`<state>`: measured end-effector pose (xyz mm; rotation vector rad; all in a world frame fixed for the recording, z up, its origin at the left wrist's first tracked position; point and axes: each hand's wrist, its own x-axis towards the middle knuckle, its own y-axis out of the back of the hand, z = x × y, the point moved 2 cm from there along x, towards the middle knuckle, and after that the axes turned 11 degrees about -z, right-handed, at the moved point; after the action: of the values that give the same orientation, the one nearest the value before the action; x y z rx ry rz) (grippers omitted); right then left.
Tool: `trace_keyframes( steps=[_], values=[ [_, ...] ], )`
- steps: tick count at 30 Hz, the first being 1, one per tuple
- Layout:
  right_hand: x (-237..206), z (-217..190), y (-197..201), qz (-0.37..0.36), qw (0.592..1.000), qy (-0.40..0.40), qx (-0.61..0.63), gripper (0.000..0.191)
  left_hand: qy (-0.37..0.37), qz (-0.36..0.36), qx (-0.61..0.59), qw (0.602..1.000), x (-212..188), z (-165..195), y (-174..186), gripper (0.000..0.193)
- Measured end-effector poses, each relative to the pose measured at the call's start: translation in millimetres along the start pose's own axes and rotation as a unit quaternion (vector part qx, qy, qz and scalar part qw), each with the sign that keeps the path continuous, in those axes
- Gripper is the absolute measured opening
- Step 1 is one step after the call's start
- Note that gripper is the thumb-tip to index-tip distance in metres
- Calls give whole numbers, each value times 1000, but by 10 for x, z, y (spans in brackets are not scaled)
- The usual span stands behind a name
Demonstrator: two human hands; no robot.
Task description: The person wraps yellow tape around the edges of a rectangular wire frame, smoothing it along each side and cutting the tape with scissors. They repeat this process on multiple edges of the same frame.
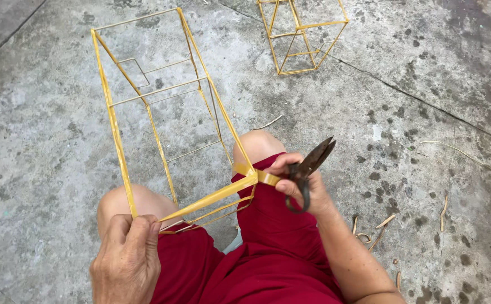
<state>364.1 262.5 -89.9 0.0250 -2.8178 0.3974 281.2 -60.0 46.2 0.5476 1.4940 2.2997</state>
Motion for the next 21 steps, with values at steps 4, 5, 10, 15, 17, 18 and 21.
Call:
trace_keyframes(
  steps=[4,5,10,15,17,18,21],
  values=[
    [-20,96,-98,9,997,-15,77,36,-71,96,177,977,88,166,193,36],
    [-18,100,-94,12,998,-15,66,36,-97,135,248,954,109,237,224,46],
    [-40,95,-68,17,998,-21,65,34,-270,7,0,963,350,641,4,42],
    [-86,78,-2,19,998,-31,43,34,-303,-56,68,949,585,1008,-312,30],
    [-100,72,25,18,999,-32,39,35,-284,-104,113,947,644,1112,-390,28],
    [-98,72,37,14,999,-30,37,35,-271,-126,137,944,680,1146,-414,32],
    [-90,66,86,17,997,-35,70,35,-255,-183,122,942,767,1178,-408,22]
  ],
)
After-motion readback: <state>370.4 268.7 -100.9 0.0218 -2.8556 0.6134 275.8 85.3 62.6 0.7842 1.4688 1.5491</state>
